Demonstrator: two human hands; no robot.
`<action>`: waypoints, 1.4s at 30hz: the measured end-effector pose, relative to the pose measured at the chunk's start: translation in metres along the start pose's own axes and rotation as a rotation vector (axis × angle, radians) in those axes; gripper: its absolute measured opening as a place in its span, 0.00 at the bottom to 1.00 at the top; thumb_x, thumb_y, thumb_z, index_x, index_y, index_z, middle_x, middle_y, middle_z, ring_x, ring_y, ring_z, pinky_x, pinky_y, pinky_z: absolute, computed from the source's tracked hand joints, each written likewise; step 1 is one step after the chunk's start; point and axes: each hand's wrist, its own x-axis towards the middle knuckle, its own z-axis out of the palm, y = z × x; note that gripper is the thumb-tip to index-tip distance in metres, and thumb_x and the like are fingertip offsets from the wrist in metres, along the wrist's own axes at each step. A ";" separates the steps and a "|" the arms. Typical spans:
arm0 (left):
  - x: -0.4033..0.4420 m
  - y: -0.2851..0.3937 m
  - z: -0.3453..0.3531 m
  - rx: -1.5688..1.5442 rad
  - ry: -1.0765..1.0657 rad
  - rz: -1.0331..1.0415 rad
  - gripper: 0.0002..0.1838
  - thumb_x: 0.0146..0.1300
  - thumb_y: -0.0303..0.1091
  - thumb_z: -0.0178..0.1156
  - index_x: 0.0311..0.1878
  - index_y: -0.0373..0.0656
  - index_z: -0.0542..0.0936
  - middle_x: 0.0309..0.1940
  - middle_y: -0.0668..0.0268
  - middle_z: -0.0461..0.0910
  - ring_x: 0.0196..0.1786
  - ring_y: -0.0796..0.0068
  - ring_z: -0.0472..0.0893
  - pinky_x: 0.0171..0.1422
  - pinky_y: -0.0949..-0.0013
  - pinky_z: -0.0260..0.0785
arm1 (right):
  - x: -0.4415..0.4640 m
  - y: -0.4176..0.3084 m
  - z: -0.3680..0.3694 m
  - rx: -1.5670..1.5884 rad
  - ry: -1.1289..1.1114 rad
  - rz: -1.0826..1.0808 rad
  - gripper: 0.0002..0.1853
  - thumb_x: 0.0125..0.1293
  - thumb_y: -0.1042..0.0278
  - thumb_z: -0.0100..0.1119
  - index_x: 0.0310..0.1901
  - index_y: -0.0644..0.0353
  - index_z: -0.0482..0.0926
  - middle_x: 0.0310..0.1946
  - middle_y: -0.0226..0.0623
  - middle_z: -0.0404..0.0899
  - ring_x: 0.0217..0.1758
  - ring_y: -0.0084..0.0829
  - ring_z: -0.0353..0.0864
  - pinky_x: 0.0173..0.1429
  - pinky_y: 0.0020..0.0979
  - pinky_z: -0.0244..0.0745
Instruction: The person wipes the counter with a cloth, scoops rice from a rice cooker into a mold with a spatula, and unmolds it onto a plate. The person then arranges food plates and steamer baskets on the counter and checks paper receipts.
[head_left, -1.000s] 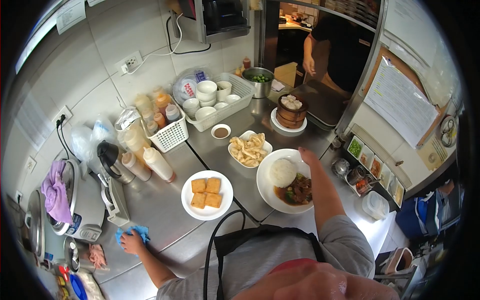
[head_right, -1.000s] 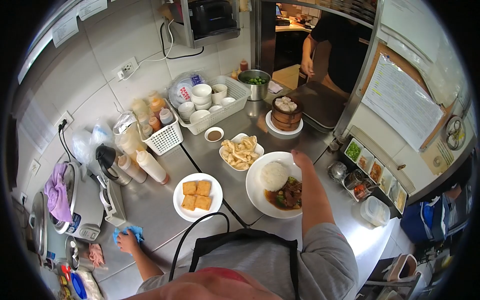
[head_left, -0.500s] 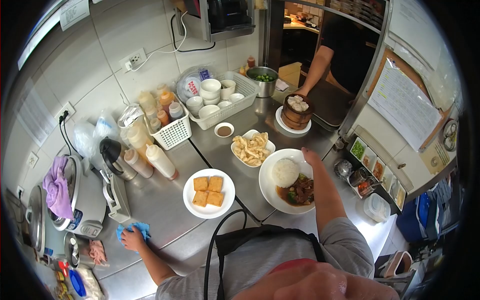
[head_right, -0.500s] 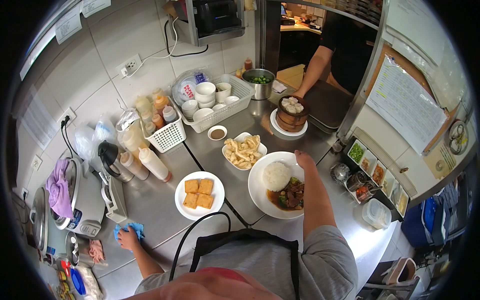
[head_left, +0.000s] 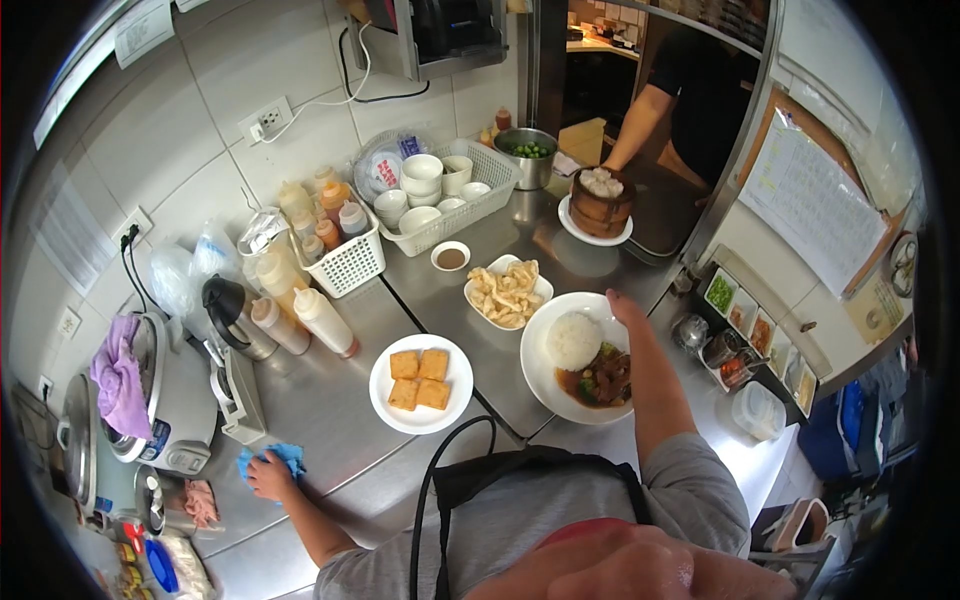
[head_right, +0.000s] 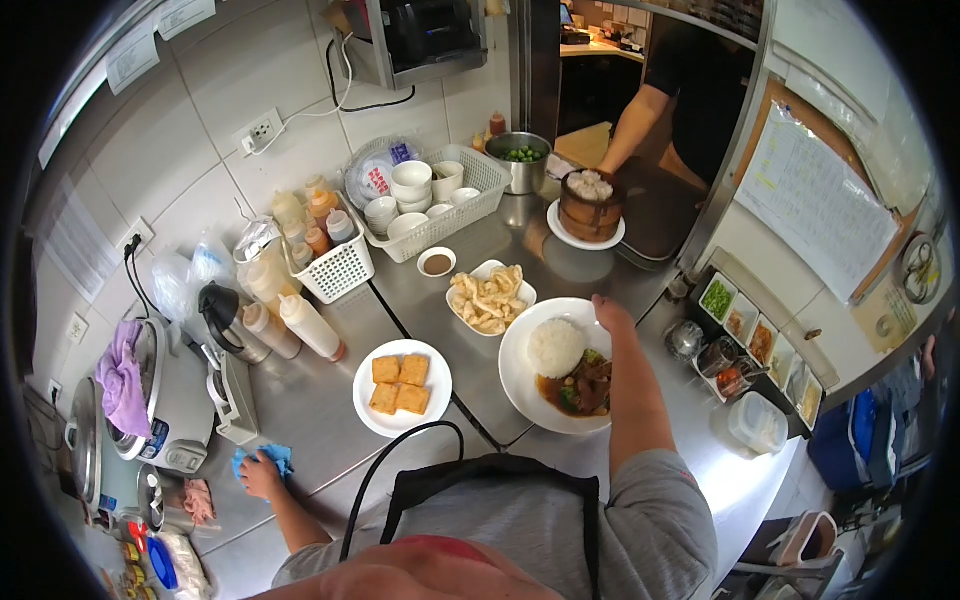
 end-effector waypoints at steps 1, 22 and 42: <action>-0.001 0.001 -0.002 0.007 0.000 -0.002 0.23 0.55 0.54 0.45 0.46 0.50 0.72 0.47 0.66 0.70 0.50 0.60 0.68 0.48 0.55 0.60 | 0.001 0.003 0.005 -0.002 0.016 -0.007 0.29 0.63 0.47 0.27 0.55 0.60 0.65 0.57 0.46 0.61 0.60 0.43 0.60 0.62 0.39 0.54; -0.001 0.000 0.001 -0.007 -0.019 -0.002 0.25 0.54 0.56 0.45 0.49 0.53 0.72 0.48 0.67 0.70 0.51 0.61 0.68 0.48 0.55 0.61 | -0.008 -0.001 -0.003 -0.016 -0.031 0.055 0.29 0.64 0.46 0.26 0.56 0.59 0.63 0.58 0.43 0.61 0.61 0.41 0.59 0.62 0.39 0.54; -0.002 0.002 -0.002 -0.021 0.003 0.013 0.25 0.53 0.56 0.46 0.47 0.50 0.72 0.47 0.66 0.70 0.51 0.61 0.68 0.49 0.55 0.60 | -0.061 -0.070 0.015 0.435 0.041 -0.537 0.19 0.58 0.62 0.51 0.51 0.57 0.68 0.39 0.38 0.73 0.41 0.31 0.73 0.46 0.30 0.68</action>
